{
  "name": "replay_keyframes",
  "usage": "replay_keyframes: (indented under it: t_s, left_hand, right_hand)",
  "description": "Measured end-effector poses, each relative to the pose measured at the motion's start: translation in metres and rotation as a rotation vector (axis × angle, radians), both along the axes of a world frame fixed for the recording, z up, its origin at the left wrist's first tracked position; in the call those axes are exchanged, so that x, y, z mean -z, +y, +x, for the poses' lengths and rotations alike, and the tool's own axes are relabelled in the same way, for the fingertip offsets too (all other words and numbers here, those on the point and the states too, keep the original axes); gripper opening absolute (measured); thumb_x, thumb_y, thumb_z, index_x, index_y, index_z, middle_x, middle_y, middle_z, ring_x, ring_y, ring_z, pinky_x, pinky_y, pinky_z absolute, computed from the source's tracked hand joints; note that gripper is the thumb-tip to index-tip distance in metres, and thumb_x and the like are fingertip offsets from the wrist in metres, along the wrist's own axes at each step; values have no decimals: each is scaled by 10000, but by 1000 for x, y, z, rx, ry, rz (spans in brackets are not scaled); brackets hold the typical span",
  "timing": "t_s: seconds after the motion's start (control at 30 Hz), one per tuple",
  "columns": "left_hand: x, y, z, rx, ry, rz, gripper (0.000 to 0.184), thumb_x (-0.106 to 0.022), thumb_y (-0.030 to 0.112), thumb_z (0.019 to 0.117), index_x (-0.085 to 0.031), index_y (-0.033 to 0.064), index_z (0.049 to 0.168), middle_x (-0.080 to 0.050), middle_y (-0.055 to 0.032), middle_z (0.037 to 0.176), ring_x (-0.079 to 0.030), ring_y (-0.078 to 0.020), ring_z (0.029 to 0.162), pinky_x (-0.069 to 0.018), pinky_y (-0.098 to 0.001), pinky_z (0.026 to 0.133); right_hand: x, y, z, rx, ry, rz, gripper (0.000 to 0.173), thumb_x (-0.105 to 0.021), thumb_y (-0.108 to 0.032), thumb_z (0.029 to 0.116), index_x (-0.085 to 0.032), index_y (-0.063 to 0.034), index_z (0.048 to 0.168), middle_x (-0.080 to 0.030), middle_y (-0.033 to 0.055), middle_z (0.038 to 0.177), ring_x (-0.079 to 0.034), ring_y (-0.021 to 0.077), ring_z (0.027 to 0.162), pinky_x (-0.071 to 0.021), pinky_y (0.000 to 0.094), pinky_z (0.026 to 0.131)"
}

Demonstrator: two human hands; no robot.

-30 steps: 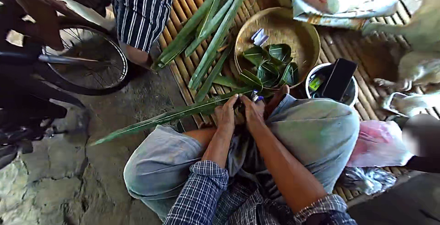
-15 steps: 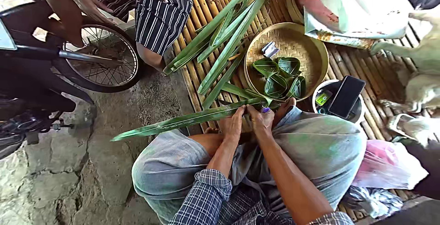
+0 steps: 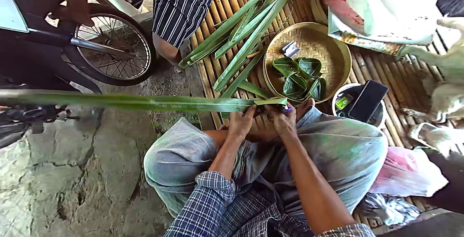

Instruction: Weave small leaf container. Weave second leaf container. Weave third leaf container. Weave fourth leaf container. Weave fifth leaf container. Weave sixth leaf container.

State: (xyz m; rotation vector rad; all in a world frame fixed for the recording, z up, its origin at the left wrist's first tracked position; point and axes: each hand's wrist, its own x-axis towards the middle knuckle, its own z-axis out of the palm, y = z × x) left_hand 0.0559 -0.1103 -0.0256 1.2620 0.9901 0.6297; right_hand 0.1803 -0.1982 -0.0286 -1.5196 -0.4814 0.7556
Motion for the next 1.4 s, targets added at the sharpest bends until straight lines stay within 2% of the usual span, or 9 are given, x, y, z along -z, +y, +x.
replay_keyframes:
  t_s: [0.1, 0.23, 0.4, 0.5, 0.73, 0.97, 1.03, 1.13, 1.4]
  left_hand:
    - [-14, 13, -16, 127, 9, -110, 240, -685, 104, 973, -663, 68, 1209, -729, -80, 1114, -718, -202, 999, -612, -436, 897]
    - [-21, 21, -22, 212, -56, -283, 317, -643, -16, 967, -589, 17, 1278, -703, -142, 1161, -732, -276, 974, -642, -449, 841]
    - [-14, 16, -23, 347, -6, -311, 333, -658, -19, 954, -602, 43, 1276, -712, -129, 1133, -732, -239, 940, -636, -402, 816]
    - [-12, 17, -23, 409, 44, -299, 378, -666, -10, 949, -590, 61, 1313, -717, -118, 1115, -726, -214, 916, -621, -377, 810]
    - [-17, 16, -23, 510, 124, -267, 308, -691, -4, 931, -631, 52, 1228, -725, -110, 1050, -725, -192, 871, -618, -350, 785]
    - [-12, 18, -21, 489, 40, -233, 296, -680, 63, 973, -615, -4, 1253, -732, -153, 1088, -756, -271, 883, -657, -431, 798]
    - [-6, 18, -22, 413, 49, -151, 289, -731, 100, 944, -639, -8, 1196, -742, -147, 1044, -758, -271, 863, -662, -447, 776]
    - [-9, 19, -21, 294, 37, -76, 305, -735, 135, 949, -634, 19, 1211, -744, -127, 1046, -751, -260, 887, -654, -455, 782]
    - [-4, 24, -21, 161, 38, 108, 167, -720, 149, 953, -698, 29, 1067, -742, -88, 898, -721, -177, 790, -620, -371, 750]
  right_hand:
    - [-8, -2, 5, -113, 64, -64, 189, -720, -124, 947, -709, -95, 1134, -695, 45, 824, -548, 120, 537, -498, 289, 498]
    - [-19, -1, 10, -255, 6, -215, 126, -726, -195, 959, -735, -112, 1054, -690, 33, 791, -552, 116, 551, -490, 294, 520]
    - [-13, -7, 10, -218, 122, -351, 108, -745, -160, 936, -738, -77, 1006, -689, 49, 799, -555, 120, 562, -493, 288, 530]
    - [-8, -8, 7, -170, 246, -333, 112, -767, -117, 904, -713, -49, 975, -647, 55, 730, -499, 105, 499, -453, 263, 472]
    - [-6, -11, 1, -131, 310, -293, 137, -788, -26, 855, -711, -30, 968, -664, 82, 746, -498, 108, 487, -440, 258, 444]
    - [-5, -9, -4, -1, 387, -225, 116, -770, -33, 875, -693, -29, 961, -644, 74, 719, -469, 95, 472, -421, 248, 434]
    - [-4, -9, -6, 45, 410, -222, 121, -772, -21, 865, -688, -25, 953, -634, 77, 715, -453, 98, 464, -411, 250, 426]
    - [-1, -6, -6, 75, 422, -252, 155, -782, -34, 865, -663, -22, 965, -621, 86, 714, -454, 108, 464, -414, 259, 430]
    - [0, -5, -9, -6, 386, -165, 176, -756, -29, 891, -658, 19, 1029, -647, 111, 745, -499, 128, 486, -460, 279, 454]
